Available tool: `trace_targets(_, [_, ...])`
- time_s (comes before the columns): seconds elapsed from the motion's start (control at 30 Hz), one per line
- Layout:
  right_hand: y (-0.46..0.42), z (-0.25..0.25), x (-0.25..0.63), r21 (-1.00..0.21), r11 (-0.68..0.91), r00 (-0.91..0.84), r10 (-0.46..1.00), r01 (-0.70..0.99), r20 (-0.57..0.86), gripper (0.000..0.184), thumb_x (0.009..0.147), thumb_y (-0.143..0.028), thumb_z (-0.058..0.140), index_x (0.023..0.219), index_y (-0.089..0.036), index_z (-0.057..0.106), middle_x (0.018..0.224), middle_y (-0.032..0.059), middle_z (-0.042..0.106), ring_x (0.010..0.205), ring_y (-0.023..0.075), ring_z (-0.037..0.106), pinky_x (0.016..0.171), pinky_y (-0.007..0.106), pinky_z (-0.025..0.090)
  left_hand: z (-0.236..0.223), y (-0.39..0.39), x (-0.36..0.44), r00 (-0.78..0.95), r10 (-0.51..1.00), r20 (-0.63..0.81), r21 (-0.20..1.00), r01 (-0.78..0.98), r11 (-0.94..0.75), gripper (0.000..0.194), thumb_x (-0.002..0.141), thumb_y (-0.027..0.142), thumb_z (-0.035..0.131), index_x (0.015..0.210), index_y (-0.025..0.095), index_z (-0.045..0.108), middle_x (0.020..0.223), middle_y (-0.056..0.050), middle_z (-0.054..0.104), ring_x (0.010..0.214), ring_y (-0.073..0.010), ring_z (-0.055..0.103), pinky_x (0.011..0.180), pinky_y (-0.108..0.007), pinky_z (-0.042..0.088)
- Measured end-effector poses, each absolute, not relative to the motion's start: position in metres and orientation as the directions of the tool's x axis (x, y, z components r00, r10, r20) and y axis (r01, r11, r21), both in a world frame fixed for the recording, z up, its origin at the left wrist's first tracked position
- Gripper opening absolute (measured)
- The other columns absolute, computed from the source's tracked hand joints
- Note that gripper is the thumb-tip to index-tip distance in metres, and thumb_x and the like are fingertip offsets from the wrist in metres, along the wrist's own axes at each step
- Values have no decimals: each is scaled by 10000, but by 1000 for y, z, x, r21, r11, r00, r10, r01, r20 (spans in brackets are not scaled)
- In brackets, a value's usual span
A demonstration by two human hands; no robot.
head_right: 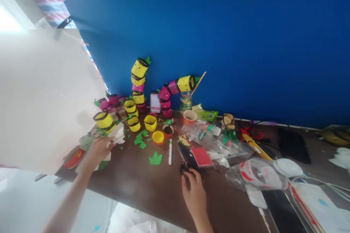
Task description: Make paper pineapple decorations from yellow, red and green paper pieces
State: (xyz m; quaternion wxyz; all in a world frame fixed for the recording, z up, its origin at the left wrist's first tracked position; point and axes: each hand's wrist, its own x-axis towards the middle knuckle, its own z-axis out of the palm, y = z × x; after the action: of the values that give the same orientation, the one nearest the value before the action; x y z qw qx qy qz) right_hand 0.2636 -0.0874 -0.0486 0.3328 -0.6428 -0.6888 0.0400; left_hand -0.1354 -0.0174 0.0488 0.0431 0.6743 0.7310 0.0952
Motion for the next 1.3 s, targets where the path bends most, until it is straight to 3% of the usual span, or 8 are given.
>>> trace_targets(0.13, [-87,-51,264,-461,167,39,914,871,404,284,841,-376,413,888,-194,626,1054,106,562,759,186,629,582,294,528,62,-21,-146,-119,963,242,220,973,65,236,814,303,502,976,211,647,958,-59,676,997,-257,546,909,-392,370])
trace_targets(0.3, [-88,-49,263,-480,154,51,921,863,387,271,841,-378,423,888,-194,616,1065,110,547,760,194,622,588,311,531,72,-24,-144,-170,878,448,403,915,-28,308,819,399,479,943,166,639,961,-70,676,919,-218,603,864,-353,438])
trace_targets(0.6, [-95,-33,252,-639,225,127,881,736,456,184,832,-305,479,880,-183,607,1019,119,549,859,209,588,680,325,527,96,-41,-107,-298,786,541,538,842,-51,275,796,400,550,930,176,636,881,-36,694,832,-182,641,807,-310,486])
trace_targets(0.73, [-87,3,224,-692,369,2,881,620,472,155,839,-236,494,941,-190,602,1004,105,559,803,165,598,616,265,535,99,-51,-75,-37,757,653,442,829,-341,156,793,318,589,872,196,646,863,-22,696,833,-159,635,881,-329,452])
trace_targets(0.87, [-71,42,195,-647,553,-177,814,524,553,387,812,-207,545,1196,-225,503,1132,127,539,851,176,612,681,296,547,94,-58,-37,332,720,609,345,706,-618,129,826,224,551,920,218,639,870,-21,700,774,-130,640,865,-330,446])
trace_targets(0.97, [-61,49,187,-605,648,-261,752,463,606,345,828,-155,506,1163,-230,533,1079,107,595,921,187,613,753,307,538,85,-58,-20,463,676,574,347,610,-713,158,829,174,541,936,243,634,894,-8,696,799,-120,637,891,-331,425])
trace_targets(1.17, [-59,28,196,-731,489,-58,847,476,529,139,841,-240,508,919,-201,615,851,69,659,767,185,640,717,320,541,66,-52,-19,282,860,426,634,585,-506,496,740,320,649,1205,239,497,1180,-92,565,1103,-224,514,931,-396,431])
trace_targets(1.3, [-63,20,200,-858,348,34,921,379,388,175,822,-337,533,852,-184,611,782,59,651,649,166,622,600,275,541,54,-50,-15,249,926,285,768,518,-376,441,738,322,651,1155,236,538,1124,-76,598,1069,-222,533,937,-396,426])
